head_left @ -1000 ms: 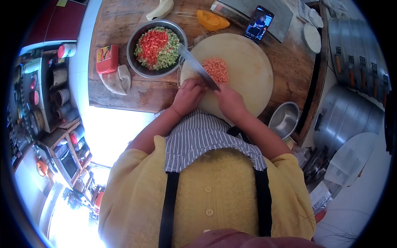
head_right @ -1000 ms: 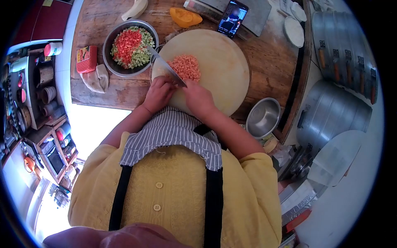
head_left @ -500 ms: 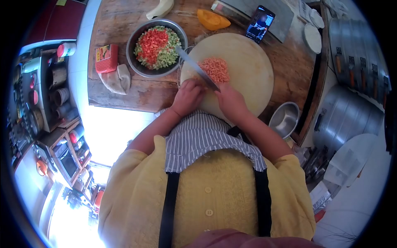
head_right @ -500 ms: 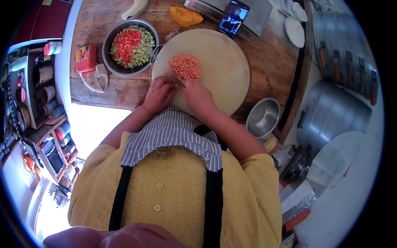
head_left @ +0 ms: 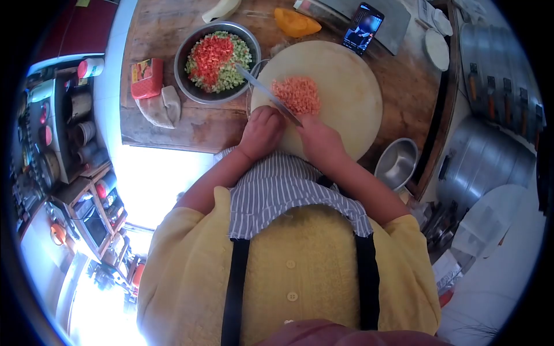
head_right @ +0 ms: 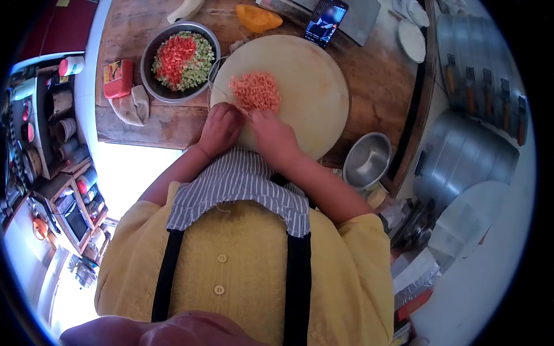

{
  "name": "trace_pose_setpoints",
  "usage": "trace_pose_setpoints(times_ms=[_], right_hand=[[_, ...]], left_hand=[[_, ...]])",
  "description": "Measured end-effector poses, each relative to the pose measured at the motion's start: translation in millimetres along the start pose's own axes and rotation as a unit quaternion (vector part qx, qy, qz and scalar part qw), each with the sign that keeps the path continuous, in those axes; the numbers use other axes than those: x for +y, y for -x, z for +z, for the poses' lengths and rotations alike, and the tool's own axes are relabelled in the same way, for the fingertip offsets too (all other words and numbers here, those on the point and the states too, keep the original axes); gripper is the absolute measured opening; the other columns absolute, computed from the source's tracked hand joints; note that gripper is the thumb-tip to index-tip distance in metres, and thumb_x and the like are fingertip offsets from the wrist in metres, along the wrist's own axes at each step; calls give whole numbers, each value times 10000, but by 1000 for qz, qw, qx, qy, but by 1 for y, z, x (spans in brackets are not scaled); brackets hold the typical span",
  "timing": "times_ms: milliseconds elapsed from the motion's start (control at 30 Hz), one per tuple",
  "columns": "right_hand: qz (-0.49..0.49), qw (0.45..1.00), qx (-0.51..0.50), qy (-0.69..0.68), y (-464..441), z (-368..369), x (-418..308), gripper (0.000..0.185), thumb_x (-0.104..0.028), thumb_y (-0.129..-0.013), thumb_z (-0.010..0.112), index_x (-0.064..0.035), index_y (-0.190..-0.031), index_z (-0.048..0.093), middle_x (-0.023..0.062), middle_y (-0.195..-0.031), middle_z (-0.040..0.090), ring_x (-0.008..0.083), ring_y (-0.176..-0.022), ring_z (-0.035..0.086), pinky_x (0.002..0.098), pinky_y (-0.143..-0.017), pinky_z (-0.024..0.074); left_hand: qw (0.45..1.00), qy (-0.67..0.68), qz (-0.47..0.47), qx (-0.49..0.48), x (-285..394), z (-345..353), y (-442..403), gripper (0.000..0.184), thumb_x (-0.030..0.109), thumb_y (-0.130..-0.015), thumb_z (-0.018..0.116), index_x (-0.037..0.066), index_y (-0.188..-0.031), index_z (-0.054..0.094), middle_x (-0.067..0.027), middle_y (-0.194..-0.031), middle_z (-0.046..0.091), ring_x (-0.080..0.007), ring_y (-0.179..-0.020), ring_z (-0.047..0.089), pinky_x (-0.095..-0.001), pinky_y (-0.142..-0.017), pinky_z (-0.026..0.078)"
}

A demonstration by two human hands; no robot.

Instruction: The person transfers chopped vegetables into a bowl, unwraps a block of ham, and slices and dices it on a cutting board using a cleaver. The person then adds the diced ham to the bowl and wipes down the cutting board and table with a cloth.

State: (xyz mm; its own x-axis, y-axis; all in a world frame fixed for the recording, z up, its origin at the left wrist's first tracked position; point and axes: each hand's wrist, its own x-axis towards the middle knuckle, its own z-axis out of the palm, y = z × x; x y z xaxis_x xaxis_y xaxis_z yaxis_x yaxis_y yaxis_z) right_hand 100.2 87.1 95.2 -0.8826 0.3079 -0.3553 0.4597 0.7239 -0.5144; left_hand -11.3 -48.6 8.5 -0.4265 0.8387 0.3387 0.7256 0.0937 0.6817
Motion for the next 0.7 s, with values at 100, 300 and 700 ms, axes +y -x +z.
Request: trace_pose_setpoints(times_ms=[100, 300, 700], right_hand=[[-9, 1000, 10, -4, -3, -10, -6, 193, -163, -905, 490, -54, -1060, 526, 178, -960, 592, 375, -862, 595, 467, -716, 483], [50, 998, 14, -36, -2, -5, 0, 199, -168, -904, 506, -49, -1062, 523, 201, -929, 594, 399, -857, 583, 483, -726, 462], [19, 999, 19, -20, 4, 2, 2, 190, -180, -917, 480, -76, -1074, 506, 169, -960, 578, 369, -788, 611, 461, -654, 507]], left_hand=[[999, -18, -32, -17, -6, 5, 1, 162, 100, -740, 630, 44, -878, 565, -114, -917, 548, -305, -914, 523, -396, -827, 433], [998, -18, -52, -5, 2, -2, 1, 168, 105, -749, 634, 50, -895, 572, -114, -925, 546, -304, -913, 523, -411, -819, 430], [1000, -22, -20, 5, -4, -6, 2, 175, 121, -724, 656, 87, -886, 599, -54, -914, 569, -243, -933, 544, -372, -822, 441]])
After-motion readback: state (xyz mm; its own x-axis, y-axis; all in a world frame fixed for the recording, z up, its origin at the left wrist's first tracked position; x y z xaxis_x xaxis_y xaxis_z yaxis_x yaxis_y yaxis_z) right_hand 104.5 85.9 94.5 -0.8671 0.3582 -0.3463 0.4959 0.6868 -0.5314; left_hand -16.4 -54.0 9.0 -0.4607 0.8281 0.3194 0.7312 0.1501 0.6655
